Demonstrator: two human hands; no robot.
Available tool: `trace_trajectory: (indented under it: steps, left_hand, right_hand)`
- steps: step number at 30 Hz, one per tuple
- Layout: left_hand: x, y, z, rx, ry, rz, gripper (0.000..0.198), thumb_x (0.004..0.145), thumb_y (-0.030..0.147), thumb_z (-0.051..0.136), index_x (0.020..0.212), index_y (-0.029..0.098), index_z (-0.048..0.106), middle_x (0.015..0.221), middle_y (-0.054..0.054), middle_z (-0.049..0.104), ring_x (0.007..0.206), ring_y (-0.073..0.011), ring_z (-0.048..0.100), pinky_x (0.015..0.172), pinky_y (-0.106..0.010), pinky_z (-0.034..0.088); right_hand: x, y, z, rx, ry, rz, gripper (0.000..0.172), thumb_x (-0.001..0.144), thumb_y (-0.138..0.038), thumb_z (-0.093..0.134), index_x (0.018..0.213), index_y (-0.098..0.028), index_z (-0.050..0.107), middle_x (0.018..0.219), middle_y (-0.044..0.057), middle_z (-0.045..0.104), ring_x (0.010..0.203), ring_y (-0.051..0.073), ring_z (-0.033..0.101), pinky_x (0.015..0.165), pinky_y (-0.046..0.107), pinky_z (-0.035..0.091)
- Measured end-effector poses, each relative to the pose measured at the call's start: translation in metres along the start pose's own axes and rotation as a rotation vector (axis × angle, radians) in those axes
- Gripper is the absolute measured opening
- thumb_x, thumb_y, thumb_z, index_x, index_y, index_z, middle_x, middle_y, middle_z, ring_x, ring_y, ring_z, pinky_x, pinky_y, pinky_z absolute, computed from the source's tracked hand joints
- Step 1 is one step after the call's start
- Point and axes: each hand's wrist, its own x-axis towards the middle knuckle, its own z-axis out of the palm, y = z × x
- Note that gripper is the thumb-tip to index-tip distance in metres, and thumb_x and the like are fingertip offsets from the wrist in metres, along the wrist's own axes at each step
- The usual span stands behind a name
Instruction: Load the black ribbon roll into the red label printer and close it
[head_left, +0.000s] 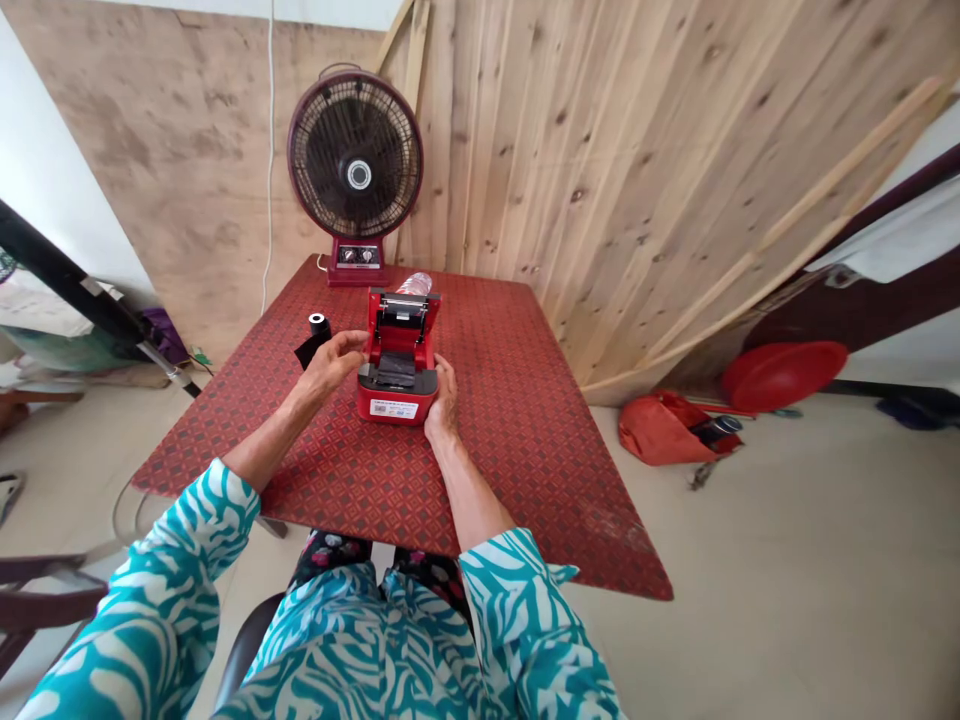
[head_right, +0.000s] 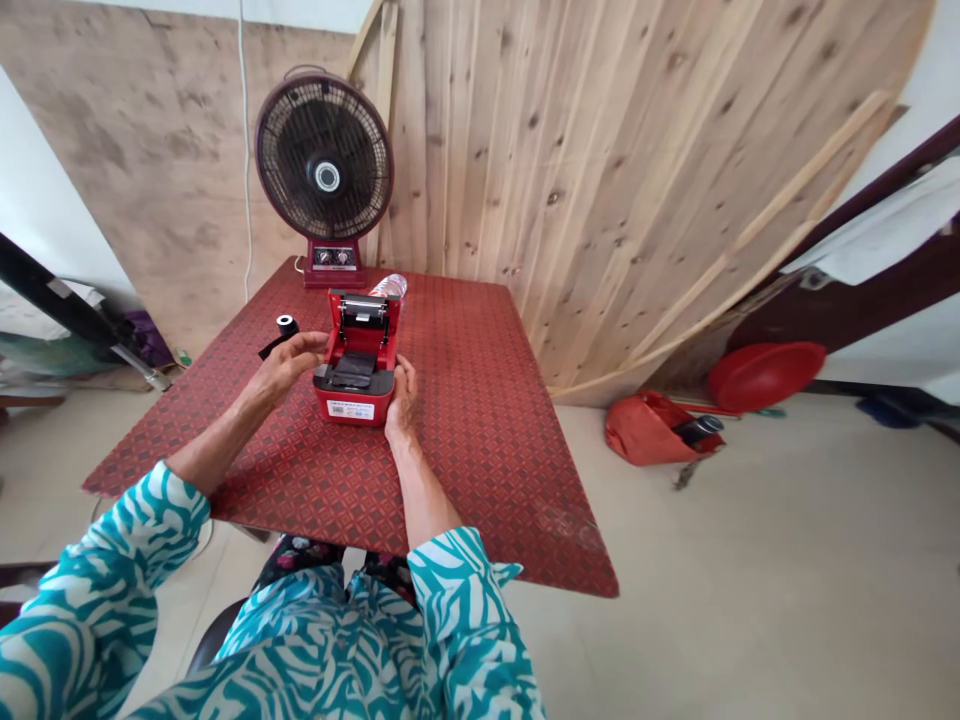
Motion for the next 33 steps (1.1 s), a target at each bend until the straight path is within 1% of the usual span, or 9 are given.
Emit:
trace_trajectory:
  steps: [4, 7, 10, 12, 14, 18, 23, 28, 33]
  left_hand:
    - [0.03, 0.016, 0.017, 0.391, -0.225, 0.164, 0.014, 0.069, 0.021, 0.067, 0.082, 0.019, 0.074, 0.084, -0.005, 0.071, 0.083, -0.0208, 0.063, 0.083, -0.031, 0.045]
    - [0.059, 0.023, 0.036, 0.729, -0.4, 0.218, 0.013, 0.066, 0.015, 0.064, 0.071, 0.024, 0.074, 0.077, -0.003, 0.072, 0.082, -0.0222, 0.064, 0.079, -0.029, 0.044]
    - [0.08, 0.023, 0.049, 1.069, -0.537, 0.181, 0.014, 0.06, 0.013, 0.064, 0.06, 0.025, 0.07, 0.067, -0.003, 0.069, 0.07, -0.0213, 0.06, 0.067, -0.027, 0.04]
    - [0.088, 0.021, 0.052, 1.14, -0.627, 0.168, 0.012, 0.057, 0.013, 0.064, 0.056, 0.025, 0.068, 0.062, -0.002, 0.068, 0.064, -0.0199, 0.057, 0.062, -0.026, 0.038]
    - [0.091, 0.02, 0.052, 1.114, -0.676, 0.151, 0.012, 0.053, 0.013, 0.066, 0.054, 0.025, 0.066, 0.056, -0.001, 0.064, 0.058, -0.0187, 0.054, 0.059, -0.026, 0.036]
    - [0.089, 0.019, 0.049, 1.1, -0.644, 0.113, 0.015, 0.049, 0.012, 0.07, 0.052, 0.024, 0.063, 0.049, 0.001, 0.056, 0.055, -0.0178, 0.052, 0.058, -0.026, 0.034]
    - [0.082, 0.019, 0.047, 1.198, -0.544, 0.198, 0.017, 0.053, 0.017, 0.072, 0.068, 0.024, 0.066, 0.067, -0.001, 0.064, 0.065, -0.0191, 0.055, 0.061, -0.026, 0.034]
    - [0.074, 0.023, 0.047, 1.121, -0.451, 0.26, 0.029, 0.054, 0.016, 0.073, 0.08, 0.025, 0.069, 0.078, -0.002, 0.067, 0.077, -0.0222, 0.06, 0.067, -0.027, 0.039]
    - [0.057, 0.04, 0.041, 0.971, -0.499, 0.312, 0.025, 0.059, 0.019, 0.076, 0.083, 0.023, 0.072, 0.082, -0.002, 0.068, 0.077, -0.0204, 0.061, 0.07, -0.027, 0.042]
  right_hand:
    - [0.0, -0.001, 0.0, -0.014, -0.003, -0.014, 0.045, 0.08, -0.054, 0.055, 0.111, -0.023, 0.065, 0.108, 0.002, 0.068, 0.096, 0.015, 0.059, 0.094, 0.035, 0.047]
    - [0.0, -0.002, 0.0, -0.009, 0.001, -0.019, 0.046, 0.079, -0.055, 0.056, 0.11, -0.023, 0.065, 0.11, 0.002, 0.068, 0.099, 0.016, 0.059, 0.096, 0.035, 0.047]
    - [0.0, -0.001, 0.001, -0.003, -0.004, -0.017, 0.047, 0.078, -0.057, 0.057, 0.11, -0.023, 0.066, 0.111, 0.002, 0.068, 0.104, 0.016, 0.059, 0.098, 0.036, 0.047]
    - [0.001, 0.0, 0.001, -0.005, -0.007, -0.021, 0.046, 0.079, -0.056, 0.057, 0.11, -0.023, 0.066, 0.113, 0.003, 0.067, 0.107, 0.016, 0.058, 0.099, 0.036, 0.046]
    - [0.002, 0.001, 0.002, -0.003, -0.004, -0.023, 0.044, 0.08, -0.054, 0.057, 0.11, -0.023, 0.067, 0.114, 0.003, 0.067, 0.109, 0.016, 0.058, 0.1, 0.035, 0.046]
    - [0.003, 0.002, 0.002, 0.003, -0.007, -0.031, 0.041, 0.081, -0.052, 0.056, 0.109, -0.024, 0.067, 0.112, 0.003, 0.068, 0.109, 0.016, 0.058, 0.099, 0.035, 0.047]
    - [0.003, 0.001, 0.003, 0.009, -0.011, -0.034, 0.042, 0.08, -0.052, 0.057, 0.109, -0.024, 0.068, 0.111, 0.003, 0.068, 0.108, 0.017, 0.058, 0.099, 0.035, 0.046]
    - [0.004, 0.0, 0.003, 0.021, -0.003, -0.031, 0.043, 0.079, -0.054, 0.057, 0.108, -0.024, 0.067, 0.109, 0.003, 0.069, 0.107, 0.017, 0.058, 0.1, 0.037, 0.046]
    - [0.004, 0.002, 0.0, -0.001, -0.014, -0.046, 0.041, 0.081, -0.053, 0.056, 0.107, -0.024, 0.067, 0.109, 0.002, 0.069, 0.107, 0.017, 0.059, 0.098, 0.035, 0.047]
